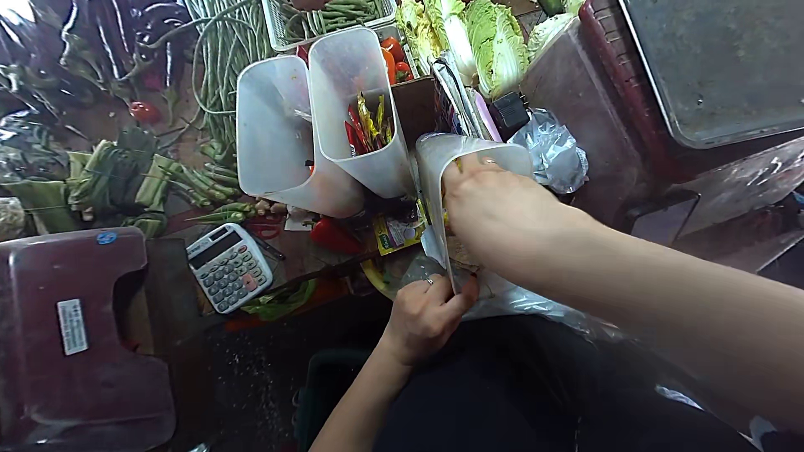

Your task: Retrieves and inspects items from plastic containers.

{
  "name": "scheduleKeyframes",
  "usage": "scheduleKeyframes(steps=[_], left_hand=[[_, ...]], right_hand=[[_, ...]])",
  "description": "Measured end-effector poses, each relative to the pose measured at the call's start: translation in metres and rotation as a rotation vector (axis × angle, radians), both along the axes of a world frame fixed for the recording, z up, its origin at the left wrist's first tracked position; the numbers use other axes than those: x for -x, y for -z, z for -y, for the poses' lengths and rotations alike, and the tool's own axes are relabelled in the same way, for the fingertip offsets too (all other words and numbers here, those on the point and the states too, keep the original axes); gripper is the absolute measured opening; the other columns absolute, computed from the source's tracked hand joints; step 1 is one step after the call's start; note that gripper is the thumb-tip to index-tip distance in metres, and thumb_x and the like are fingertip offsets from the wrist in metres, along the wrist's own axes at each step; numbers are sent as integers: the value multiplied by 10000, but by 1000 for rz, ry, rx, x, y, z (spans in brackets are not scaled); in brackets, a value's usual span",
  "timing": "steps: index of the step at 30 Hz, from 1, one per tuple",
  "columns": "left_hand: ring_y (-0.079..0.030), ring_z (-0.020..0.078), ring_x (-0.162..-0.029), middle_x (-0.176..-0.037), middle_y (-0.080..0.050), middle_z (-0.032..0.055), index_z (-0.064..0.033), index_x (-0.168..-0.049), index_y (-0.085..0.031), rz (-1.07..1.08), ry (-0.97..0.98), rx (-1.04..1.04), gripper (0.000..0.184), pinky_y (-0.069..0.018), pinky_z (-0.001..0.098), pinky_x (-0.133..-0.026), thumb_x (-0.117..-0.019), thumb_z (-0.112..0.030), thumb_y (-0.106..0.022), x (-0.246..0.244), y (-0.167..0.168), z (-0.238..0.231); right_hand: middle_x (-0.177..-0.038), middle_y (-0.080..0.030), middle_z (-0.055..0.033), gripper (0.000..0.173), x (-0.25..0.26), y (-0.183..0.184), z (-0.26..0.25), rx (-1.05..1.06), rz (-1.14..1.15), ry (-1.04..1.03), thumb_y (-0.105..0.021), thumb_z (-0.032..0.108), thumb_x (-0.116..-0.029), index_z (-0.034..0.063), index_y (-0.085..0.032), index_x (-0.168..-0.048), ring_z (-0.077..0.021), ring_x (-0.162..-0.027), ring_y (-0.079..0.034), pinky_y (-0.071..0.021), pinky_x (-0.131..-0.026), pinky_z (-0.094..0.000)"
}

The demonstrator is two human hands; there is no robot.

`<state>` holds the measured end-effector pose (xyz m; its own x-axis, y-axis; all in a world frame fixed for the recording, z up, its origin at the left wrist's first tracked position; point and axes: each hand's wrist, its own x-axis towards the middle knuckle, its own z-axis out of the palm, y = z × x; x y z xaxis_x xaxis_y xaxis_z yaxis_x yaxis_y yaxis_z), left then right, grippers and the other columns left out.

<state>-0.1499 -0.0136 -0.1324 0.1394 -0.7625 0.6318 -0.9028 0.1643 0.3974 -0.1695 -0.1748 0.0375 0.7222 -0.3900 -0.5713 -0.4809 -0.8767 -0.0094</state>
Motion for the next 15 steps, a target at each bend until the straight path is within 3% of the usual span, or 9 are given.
scheduleKeyframes(steps=[2,4,8,11,15], left_hand=[[-565,191,-569,-698,-598,73,-98,-1042,-729,29,-2,9,210,-447,289,-504,-1033,-172,-533,7,5,0],[-562,186,-567,-702,-600,69,-103,-1062,-723,41,-26,18,217,-443,286,-502,-1042,-189,-525,9,8,0],[-596,198,-602,-718,-615,80,-108,-1066,-726,30,-94,39,209,-469,299,-521,-1033,-178,-531,10,9,3],[-618,201,-626,-722,-627,88,-100,-1040,-738,4,-147,61,204,-483,300,-533,-1019,-154,-542,10,4,9],[-628,189,-633,-714,-632,90,-89,-928,-721,-20,-182,107,188,-496,287,-542,-1015,-171,-576,7,2,13]], right_hand=[[-1156,-623,-275,264,-21,21,-2,12,-18,79,-613,84,-987,-104,-597,-1173,-428,-1092,-644,-545,-777,-540],[-1258,-605,-290,412,-36,54,-1,34,22,130,-682,171,-946,-99,-586,-1243,-440,-1201,-604,-522,-890,-602],[-1429,-488,-305,644,-36,70,11,24,-108,-18,-692,313,-946,-113,-494,-1387,-431,-1355,-469,-416,-1036,-581],[-1392,-513,-295,671,-20,65,21,-24,-126,-60,-763,345,-894,-86,-543,-1360,-450,-1321,-482,-450,-984,-585],[-1350,-526,-286,504,3,51,1,-83,-84,-209,-670,257,-961,-99,-567,-1303,-444,-1284,-507,-471,-947,-582]])
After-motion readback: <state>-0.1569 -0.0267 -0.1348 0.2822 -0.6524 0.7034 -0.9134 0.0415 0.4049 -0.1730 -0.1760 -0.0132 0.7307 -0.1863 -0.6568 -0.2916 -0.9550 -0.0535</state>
